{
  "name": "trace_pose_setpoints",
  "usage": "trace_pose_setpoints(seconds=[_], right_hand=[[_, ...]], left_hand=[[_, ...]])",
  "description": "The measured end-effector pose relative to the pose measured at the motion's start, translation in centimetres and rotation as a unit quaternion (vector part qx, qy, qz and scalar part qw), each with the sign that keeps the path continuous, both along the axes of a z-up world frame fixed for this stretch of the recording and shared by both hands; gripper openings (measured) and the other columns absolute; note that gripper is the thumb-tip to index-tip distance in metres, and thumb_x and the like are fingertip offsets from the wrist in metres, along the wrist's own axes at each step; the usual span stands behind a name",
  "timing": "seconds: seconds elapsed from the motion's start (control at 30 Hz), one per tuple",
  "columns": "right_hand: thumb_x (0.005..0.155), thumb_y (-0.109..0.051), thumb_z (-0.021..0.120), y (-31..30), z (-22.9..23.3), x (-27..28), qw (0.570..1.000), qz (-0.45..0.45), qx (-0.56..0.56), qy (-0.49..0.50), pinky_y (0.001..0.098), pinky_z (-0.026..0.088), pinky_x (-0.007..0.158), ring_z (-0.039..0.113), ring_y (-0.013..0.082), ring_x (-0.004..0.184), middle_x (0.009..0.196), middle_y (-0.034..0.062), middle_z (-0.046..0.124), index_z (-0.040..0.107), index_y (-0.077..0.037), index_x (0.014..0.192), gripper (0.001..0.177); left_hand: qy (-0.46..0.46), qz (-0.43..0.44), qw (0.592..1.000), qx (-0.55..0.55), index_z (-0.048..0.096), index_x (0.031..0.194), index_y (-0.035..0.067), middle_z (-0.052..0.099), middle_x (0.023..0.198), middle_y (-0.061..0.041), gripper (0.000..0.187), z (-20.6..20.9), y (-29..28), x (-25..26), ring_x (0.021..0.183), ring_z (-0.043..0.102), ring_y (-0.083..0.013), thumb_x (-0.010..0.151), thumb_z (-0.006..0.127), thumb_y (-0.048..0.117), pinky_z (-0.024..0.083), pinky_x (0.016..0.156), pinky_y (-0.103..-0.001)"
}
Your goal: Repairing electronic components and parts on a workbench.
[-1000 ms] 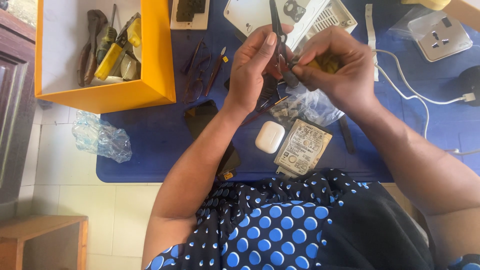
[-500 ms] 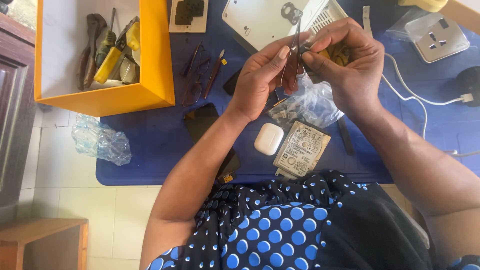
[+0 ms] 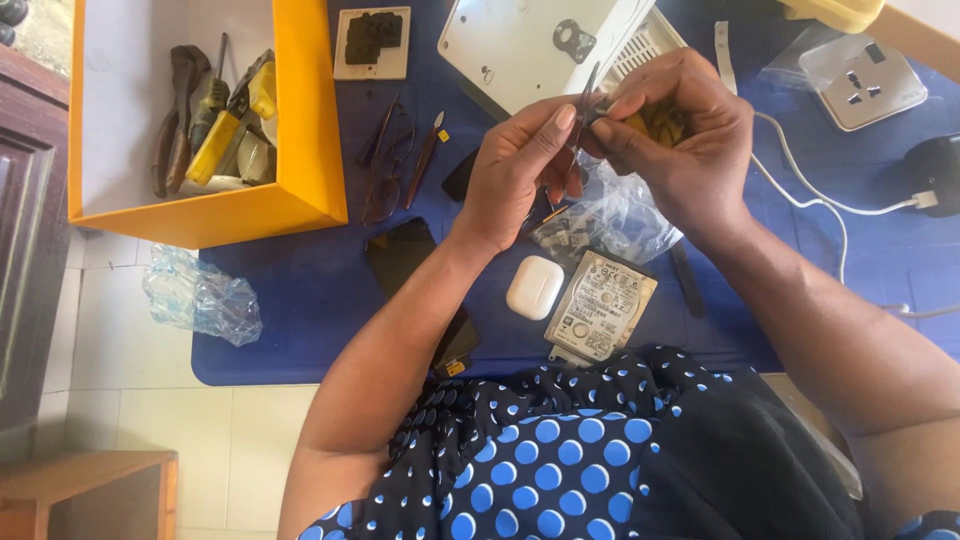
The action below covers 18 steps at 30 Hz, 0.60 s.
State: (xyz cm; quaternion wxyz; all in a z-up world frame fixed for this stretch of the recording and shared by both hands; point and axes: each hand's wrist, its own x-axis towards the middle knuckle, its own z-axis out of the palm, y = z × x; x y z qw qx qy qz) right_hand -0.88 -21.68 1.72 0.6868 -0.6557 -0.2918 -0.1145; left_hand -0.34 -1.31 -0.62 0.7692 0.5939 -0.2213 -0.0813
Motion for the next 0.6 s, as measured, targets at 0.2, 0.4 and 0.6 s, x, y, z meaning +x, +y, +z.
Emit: trace_pose_setpoints(seconds=[0.2, 0.4, 0.6], right_hand=[[0.103, 0.009, 0.079, -0.4, 0.6, 0.0, 0.995, -0.081, -0.047, -0.037, 0.0221, 0.053, 0.080, 0.060, 0.0075, 0.091, 0.108, 0.0053, 0.060, 0.064, 0.002, 0.106, 0.016], [0.104, 0.003, 0.083, -0.2, 0.2, 0.1, 0.990, -0.072, -0.078, -0.094, 0.0199, 0.055, 0.084, 0.062, 0.0071, 0.099, 0.113, 0.0038, 0.060, 0.067, -0.001, 0.104, 0.017], [0.098, 0.004, 0.084, 0.4, 0.7, -0.5, 0.981, -0.087, -0.141, -0.100, 0.0232, 0.054, 0.084, 0.063, 0.0108, 0.100, 0.107, 0.0060, 0.064, 0.069, -0.003, 0.101, 0.017]], left_hand=[[0.018, -0.047, 0.998, -0.038, 0.062, 0.139, 0.004, 0.075, 0.103, -0.008, 0.045, -0.5, -0.2, 0.2, 0.073, 0.069, -0.0102, 0.114, 0.050, 0.039, 0.053, 0.060, -0.022], [0.013, -0.024, 0.999, -0.025, 0.062, 0.140, 0.003, 0.073, 0.095, -0.007, 0.041, -1.4, -0.6, 0.2, 0.071, 0.070, -0.0104, 0.114, 0.051, 0.033, 0.054, 0.059, -0.023], [-0.019, 0.012, 0.999, -0.024, 0.064, 0.137, 0.002, 0.070, 0.091, -0.005, 0.039, -1.0, -0.5, 0.0, 0.070, 0.069, -0.0100, 0.115, 0.050, 0.032, 0.054, 0.058, -0.023]])
